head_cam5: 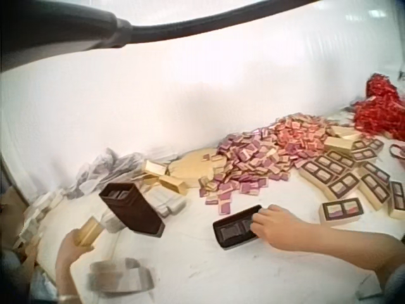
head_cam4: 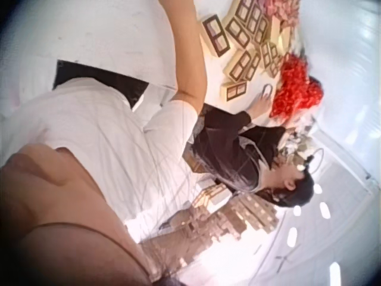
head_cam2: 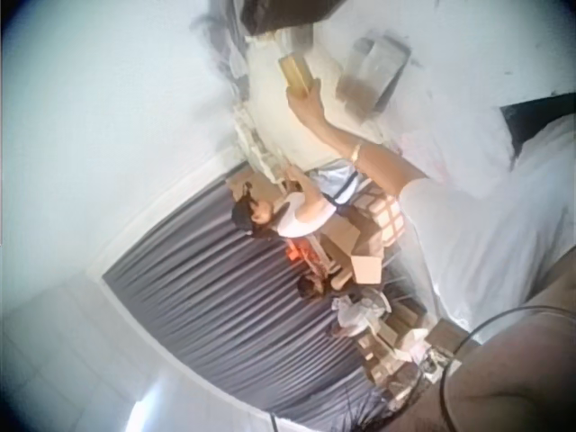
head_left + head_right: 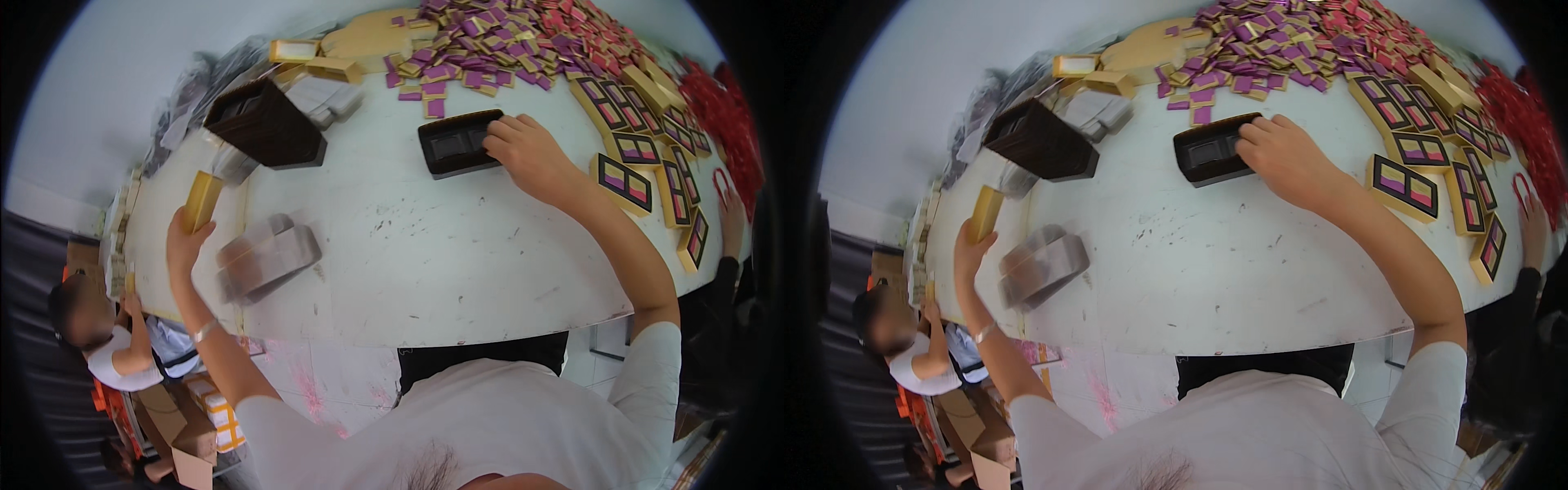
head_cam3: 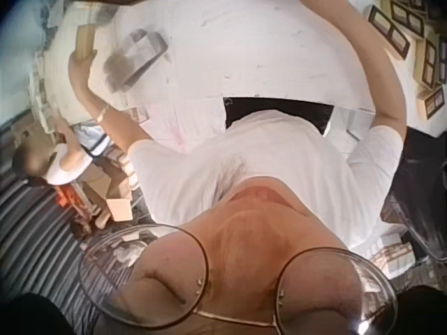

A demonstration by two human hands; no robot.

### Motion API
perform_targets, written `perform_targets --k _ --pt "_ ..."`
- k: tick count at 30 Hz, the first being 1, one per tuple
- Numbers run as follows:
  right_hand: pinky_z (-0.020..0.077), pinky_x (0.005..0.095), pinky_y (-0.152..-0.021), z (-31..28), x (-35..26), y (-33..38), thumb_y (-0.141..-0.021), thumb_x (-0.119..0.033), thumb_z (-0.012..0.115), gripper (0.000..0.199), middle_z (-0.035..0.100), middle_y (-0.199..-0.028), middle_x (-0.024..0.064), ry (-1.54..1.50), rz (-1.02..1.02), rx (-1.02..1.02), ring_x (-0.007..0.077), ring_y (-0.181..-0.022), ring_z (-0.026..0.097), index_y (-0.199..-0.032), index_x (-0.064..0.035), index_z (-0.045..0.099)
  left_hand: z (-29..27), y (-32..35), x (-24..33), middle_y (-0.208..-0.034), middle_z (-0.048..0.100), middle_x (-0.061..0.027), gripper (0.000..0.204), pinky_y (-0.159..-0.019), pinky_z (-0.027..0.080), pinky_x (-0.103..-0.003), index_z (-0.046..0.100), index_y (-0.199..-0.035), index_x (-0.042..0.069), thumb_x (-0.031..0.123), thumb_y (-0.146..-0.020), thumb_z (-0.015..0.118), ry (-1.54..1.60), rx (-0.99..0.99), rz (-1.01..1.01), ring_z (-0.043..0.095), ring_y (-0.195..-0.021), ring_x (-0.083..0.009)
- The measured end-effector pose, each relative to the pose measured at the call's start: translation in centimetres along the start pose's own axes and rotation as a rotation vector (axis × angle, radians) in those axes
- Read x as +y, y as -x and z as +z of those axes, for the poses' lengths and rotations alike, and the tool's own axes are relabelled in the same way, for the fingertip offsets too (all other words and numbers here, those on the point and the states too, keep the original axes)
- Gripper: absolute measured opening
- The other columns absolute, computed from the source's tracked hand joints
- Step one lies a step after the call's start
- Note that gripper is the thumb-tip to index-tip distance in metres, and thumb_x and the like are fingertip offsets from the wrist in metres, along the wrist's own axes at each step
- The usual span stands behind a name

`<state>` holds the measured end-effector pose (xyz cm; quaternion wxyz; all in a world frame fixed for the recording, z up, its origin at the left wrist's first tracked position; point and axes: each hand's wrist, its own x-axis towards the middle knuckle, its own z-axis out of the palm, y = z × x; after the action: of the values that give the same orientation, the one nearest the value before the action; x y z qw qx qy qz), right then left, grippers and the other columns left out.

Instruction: The person repeatedly picks up small purple and yellow rectangular blocks from a pile on the table, places them into black plastic trays, and then closes the trays with lids. The person continues this assembly process throughout the clip, handling the blocks and trays by hand.

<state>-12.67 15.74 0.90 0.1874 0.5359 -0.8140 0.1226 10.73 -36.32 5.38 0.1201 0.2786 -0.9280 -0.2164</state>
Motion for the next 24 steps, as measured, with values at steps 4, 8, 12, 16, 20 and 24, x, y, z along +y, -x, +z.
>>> perform_targets --k 4,8,12,16,20,24 --pt "0.0421 0.037 -0.071 0.3 0.4 -0.9 -0.075 -0.004 0.068 0.007 0.055 -0.08 0.0076 -0.171 0.079 0.018 0.0265 -0.079 0.054 -0.077 -0.0037 0.061 2.9 9.5 12.9 -0.115 0.059 -0.008 0.071 -0.083 0.049 -0.033 0.05 -0.129 0.003 0.013 -0.066 0.082 0.305 -0.101 0.32 0.059 -0.1 -0.02" --pt "0.0428 0.0361 -0.07 -1.2 0.3 -1.4 -0.076 -0.007 0.069 0.01 0.057 -0.083 0.0084 -0.216 0.048 0.1 0.0271 -0.078 0.054 -0.077 -0.003 0.061 11.3 14.1 21.3 -0.112 0.058 -0.0107 0.082 -0.092 0.041 -0.04 0.05 -0.13 0.008 0.023 -0.058 0.085 0.058 -0.242 0.763 0.052 -0.105 -0.0314" --pt "0.0394 0.0285 -0.068 -3.6 -1.4 -0.5 -0.087 -0.013 0.063 0.012 0.054 -0.078 0.0034 -0.567 0.146 0.348 0.0153 -0.074 0.05 -0.084 -0.0029 0.058 17.8 15.4 24.2 -0.115 0.056 -0.0092 0.087 -0.091 0.038 -0.04 0.047 -0.133 0.01 0.038 -0.06 0.083 0.034 -0.306 0.844 0.048 -0.107 -0.0283" --pt "0.0384 0.0216 -0.07 -8.6 -1.1 4.2 -0.095 -0.024 0.057 0.02 0.057 -0.088 -0.0048 -1.386 0.504 -0.011 0.0046 -0.08 0.047 -0.093 -0.0049 0.06 18.0 15.3 25.2 -0.121 0.052 -0.009 0.096 -0.092 0.036 -0.039 0.039 -0.139 0.011 0.045 -0.06 0.081 0.05 -0.234 0.895 0.044 -0.111 -0.0271" --pt "0.041 0.0205 -0.078 -6.9 -2.3 7.6 -0.094 -0.028 0.057 0.026 0.059 -0.09 -0.0017 -1.102 1.029 -0.4 0.0071 -0.086 0.052 -0.098 -0.0032 0.063 17.9 14.9 24.4 -0.122 0.051 -0.0132 0.09 -0.086 0.046 -0.036 0.033 -0.142 0.008 0.025 -0.068 0.082 0.402 -0.581 0.631 0.054 -0.101 -0.0303" --pt "0.0429 0.0271 -0.071 -6.2 -3.8 4.3 -0.094 -0.031 0.056 0.029 0.06 -0.088 0.0044 -0.806 0.987 -0.658 0.0145 -0.082 0.056 -0.097 -0.0025 0.06 19.0 14.8 25.8 -0.121 0.051 -0.0144 0.082 -0.083 0.05 -0.036 0.035 -0.14 0.007 0.015 -0.071 0.078 0.41 -0.591 0.663 0.058 -0.099 -0.0316"
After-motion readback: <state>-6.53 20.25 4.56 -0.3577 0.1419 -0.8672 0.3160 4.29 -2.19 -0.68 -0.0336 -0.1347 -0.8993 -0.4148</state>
